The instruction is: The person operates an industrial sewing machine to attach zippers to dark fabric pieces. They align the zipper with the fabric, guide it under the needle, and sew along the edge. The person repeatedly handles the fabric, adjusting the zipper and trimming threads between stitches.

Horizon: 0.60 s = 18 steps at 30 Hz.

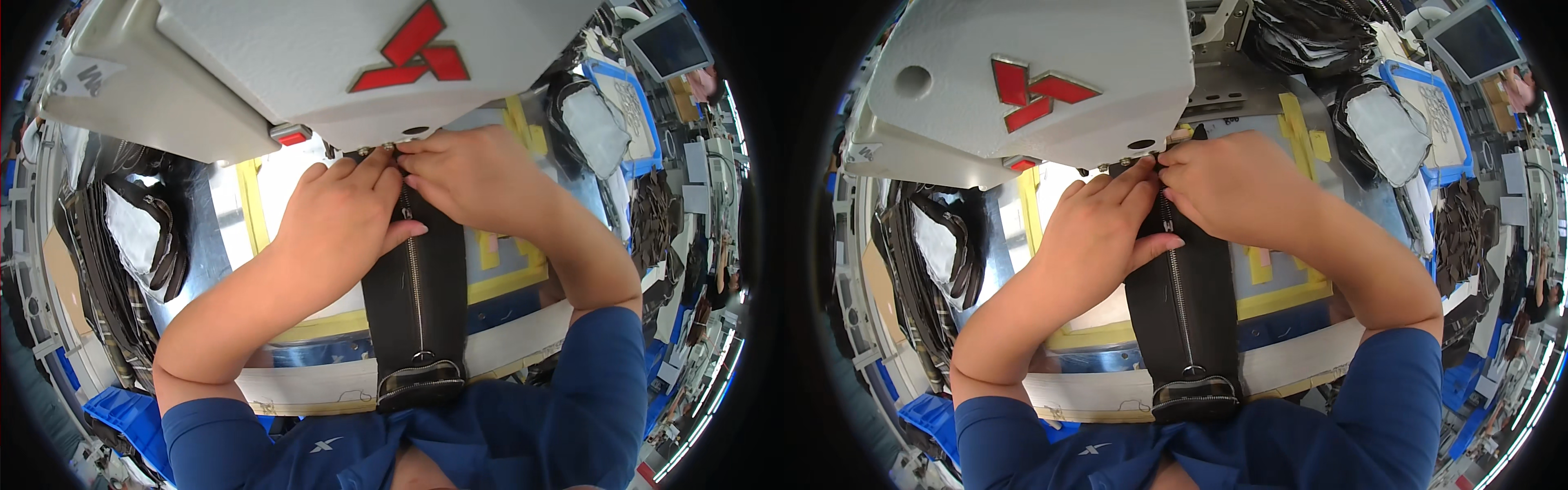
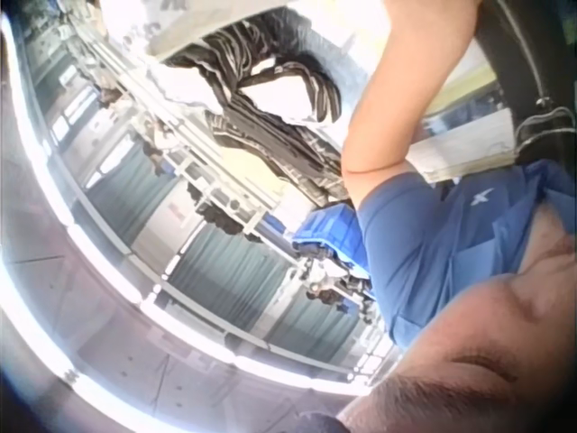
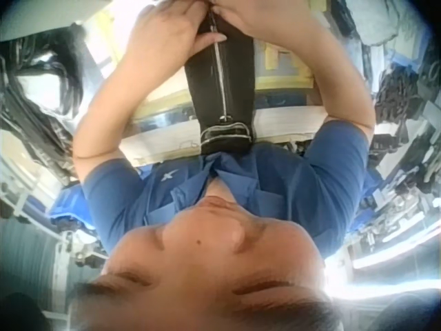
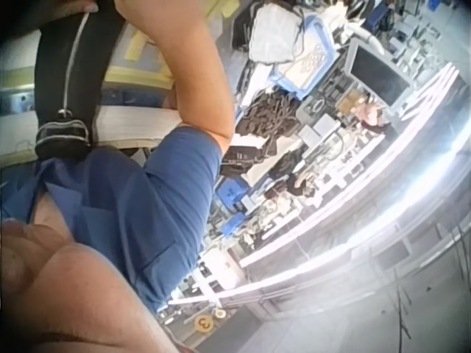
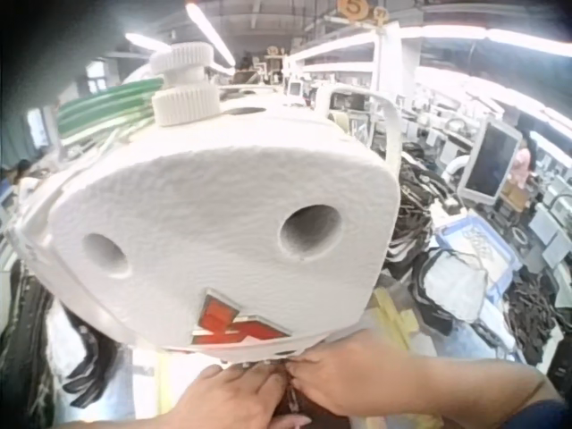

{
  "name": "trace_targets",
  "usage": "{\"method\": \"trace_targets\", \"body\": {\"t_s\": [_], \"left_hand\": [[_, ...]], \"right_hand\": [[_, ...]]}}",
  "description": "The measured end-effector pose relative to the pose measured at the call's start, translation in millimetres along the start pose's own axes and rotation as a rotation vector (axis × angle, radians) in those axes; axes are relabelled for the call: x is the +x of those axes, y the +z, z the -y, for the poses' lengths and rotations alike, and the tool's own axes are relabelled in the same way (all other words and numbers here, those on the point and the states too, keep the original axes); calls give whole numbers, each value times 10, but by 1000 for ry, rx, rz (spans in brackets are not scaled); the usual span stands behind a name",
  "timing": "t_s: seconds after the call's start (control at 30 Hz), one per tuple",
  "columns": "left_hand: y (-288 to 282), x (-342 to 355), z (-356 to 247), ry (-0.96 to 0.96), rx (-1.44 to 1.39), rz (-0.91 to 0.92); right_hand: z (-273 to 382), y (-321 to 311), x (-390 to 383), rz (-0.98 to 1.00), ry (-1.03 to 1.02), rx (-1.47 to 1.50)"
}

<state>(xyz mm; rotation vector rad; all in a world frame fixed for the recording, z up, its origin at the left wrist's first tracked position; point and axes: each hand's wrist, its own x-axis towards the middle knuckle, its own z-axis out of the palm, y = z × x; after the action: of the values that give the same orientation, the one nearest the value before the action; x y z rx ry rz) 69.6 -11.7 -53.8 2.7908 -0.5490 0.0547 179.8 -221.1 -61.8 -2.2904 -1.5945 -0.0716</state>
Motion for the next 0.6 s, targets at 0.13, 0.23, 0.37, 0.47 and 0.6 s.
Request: {"method": "trace_targets", "body": {"t_s": [0.13, 0.23, 0.37, 0.47, 0.6], "left_hand": [[-37, -5, -25, -23, 22, 31], [-48, -36, 3, -27, 42, 34], [-25, -39, -6, -22, 77, 31], [-40, -46, -27, -32, 83, 47], [-97, 0, -57, -25, 32, 78]], "right_hand": [[22, 18, -23, -22, 4, 31], [49, 22, -17, -24, 7, 48], [75, 18, -28, -9, -3, 27], [81, 41, -39, -36, -33, 22], [99, -27, -65, 100, 6, -32]]}}
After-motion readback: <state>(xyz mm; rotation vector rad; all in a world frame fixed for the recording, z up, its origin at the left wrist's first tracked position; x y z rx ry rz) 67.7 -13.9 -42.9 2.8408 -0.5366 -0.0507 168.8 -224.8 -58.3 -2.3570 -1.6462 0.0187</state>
